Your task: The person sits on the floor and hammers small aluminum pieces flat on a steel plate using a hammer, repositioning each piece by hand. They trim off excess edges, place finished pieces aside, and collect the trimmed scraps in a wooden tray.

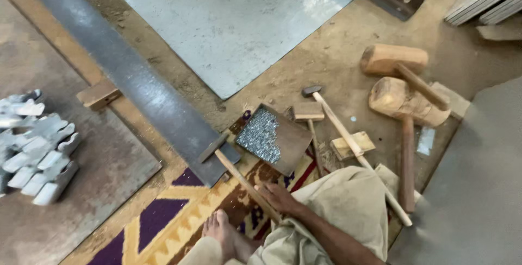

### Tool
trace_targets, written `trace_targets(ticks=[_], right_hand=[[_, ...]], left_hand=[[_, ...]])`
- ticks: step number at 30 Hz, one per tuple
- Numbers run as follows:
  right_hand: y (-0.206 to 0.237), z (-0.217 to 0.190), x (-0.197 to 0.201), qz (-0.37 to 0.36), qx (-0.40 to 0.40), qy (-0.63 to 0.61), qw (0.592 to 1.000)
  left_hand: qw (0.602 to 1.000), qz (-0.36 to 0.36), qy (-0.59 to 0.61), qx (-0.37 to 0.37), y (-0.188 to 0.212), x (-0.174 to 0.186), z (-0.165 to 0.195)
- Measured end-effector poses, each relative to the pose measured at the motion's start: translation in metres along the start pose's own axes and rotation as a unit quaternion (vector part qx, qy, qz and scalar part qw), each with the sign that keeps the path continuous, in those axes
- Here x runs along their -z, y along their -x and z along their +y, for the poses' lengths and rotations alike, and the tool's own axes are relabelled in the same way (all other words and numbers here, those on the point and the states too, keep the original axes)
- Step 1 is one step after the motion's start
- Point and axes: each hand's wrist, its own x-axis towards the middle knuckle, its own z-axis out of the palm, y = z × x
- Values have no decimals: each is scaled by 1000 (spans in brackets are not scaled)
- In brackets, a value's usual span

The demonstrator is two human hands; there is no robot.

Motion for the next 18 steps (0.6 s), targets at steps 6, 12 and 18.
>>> trace_targets(ticks=[6, 12, 18], right_hand=[[0, 23, -26, 5, 127, 63, 990], [12, 17, -38, -56, 94, -20, 994], [29, 26, -46, -59, 104, 70, 990]], left_hand=[[906, 348, -86, 226, 221, 156, -102], [850, 381, -54, 360, 261, 156, -185], [849, 399, -72, 339, 299, 163, -166]])
